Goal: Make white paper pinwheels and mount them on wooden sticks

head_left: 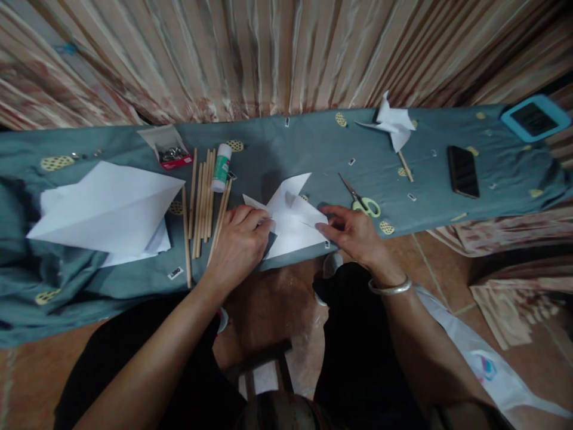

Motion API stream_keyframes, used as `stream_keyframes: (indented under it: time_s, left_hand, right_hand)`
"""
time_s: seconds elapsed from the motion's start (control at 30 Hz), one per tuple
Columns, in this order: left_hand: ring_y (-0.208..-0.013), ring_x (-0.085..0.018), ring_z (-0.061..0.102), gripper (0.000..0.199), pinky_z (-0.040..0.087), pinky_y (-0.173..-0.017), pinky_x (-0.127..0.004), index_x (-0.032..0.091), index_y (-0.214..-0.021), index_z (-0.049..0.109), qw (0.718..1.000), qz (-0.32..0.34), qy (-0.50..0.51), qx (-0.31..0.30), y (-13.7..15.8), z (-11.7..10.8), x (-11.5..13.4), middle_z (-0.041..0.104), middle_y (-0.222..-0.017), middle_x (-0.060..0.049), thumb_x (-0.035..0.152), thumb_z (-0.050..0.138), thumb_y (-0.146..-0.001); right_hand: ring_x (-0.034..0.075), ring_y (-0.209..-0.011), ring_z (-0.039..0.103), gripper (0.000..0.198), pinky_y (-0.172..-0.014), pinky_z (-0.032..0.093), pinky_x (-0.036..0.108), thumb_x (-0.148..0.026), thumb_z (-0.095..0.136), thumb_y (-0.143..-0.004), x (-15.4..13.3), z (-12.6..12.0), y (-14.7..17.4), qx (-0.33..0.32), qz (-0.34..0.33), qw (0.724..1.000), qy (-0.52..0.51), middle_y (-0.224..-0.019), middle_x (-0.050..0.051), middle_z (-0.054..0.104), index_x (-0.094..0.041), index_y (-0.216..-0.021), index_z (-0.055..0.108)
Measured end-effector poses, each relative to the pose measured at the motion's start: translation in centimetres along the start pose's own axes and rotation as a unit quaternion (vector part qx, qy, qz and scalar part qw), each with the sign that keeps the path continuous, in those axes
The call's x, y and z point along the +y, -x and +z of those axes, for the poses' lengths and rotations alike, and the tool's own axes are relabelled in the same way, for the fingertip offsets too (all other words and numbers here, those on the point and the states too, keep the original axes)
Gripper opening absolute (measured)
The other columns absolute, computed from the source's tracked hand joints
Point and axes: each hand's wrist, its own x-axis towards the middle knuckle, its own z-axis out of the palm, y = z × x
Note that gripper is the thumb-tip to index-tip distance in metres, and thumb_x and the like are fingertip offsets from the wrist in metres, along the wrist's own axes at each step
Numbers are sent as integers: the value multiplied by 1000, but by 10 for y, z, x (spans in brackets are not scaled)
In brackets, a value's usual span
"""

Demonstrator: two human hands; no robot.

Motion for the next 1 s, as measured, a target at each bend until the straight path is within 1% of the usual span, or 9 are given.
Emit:
stream_keyframes:
  time_s: [0.13,0.3,0.4,0.53,0.63,0.7,0.77,0.87,1.0]
  left_hand:
    - [-96,-28,54,22,43,-77,-43,17,-103,66,1000,7,4,-5,-2,2,3,67,-105,-10,13,50,-87]
    - [-97,-26,54,23,41,-80,-43,18,-102,66,1000,22,23,3,-4,7,7,67,-109,-9,14,47,-89]
    - [-97,-26,54,23,40,-83,-44,18,-101,66,999,25,27,2,-5,11,8,68,-109,-9,14,47,-90]
    - [-97,-26,55,23,40,-86,-45,18,-101,66,999,27,24,-10,-6,13,9,69,-106,-8,14,47,-89]
    - [-97,-27,55,22,40,-87,-46,17,-100,66,999,31,20,-17,-6,12,8,69,-105,-8,14,47,-89]
    - [-96,-27,55,22,39,-88,-46,17,-99,67,999,32,16,-21,-7,11,8,70,-105,-8,13,48,-89]
    - [-96,-27,55,22,39,-88,-46,18,-98,67,999,33,13,-22,-7,10,8,70,-105,-8,14,48,-89]
    - [-97,-26,55,21,39,-89,-46,18,-97,67,999,35,10,-22,-8,10,9,70,-105,-7,15,48,-89]
    - [-96,-27,56,20,39,-89,-47,18,-96,67,999,34,14,-21,-10,10,9,71,-104,-7,15,49,-88]
  right_hand:
    - [14,-55,57,36,-53,42,26,-34,63,-78,1,1,2,-10,-11,1000,-11,-68,1,67,-15,-108,67]
    - [14,-54,58,33,-51,42,25,-34,64,-78,2,2,3,-7,-13,1000,-7,-68,1,68,-16,-105,67]
    - [15,-55,59,31,-53,44,27,-35,64,-79,1,1,4,11,-18,1000,12,-69,2,69,-17,-103,68]
    - [19,-73,67,30,-67,52,32,-35,60,-82,0,-7,5,69,-43,997,1,-88,6,73,-18,-105,68]
    - [22,-93,66,22,-85,51,37,-28,54,-86,-1,-16,8,109,-104,988,-13,-103,6,72,-21,-100,69]
    - [21,-99,65,20,-89,49,38,-23,52,-87,-4,-20,12,95,-136,986,-16,-104,4,71,-23,-96,70]
    - [20,-94,66,20,-86,51,36,-21,51,-88,-6,-20,17,50,-144,988,-5,-99,3,72,-22,-96,69]
    - [20,-88,67,21,-82,51,34,-18,51,-88,-5,-16,22,-2,-158,986,56,-95,5,72,-20,-98,69]
    - [23,-94,66,23,-87,50,36,-19,49,-90,0,-10,25,-11,-194,971,137,-101,9,71,-16,-103,68]
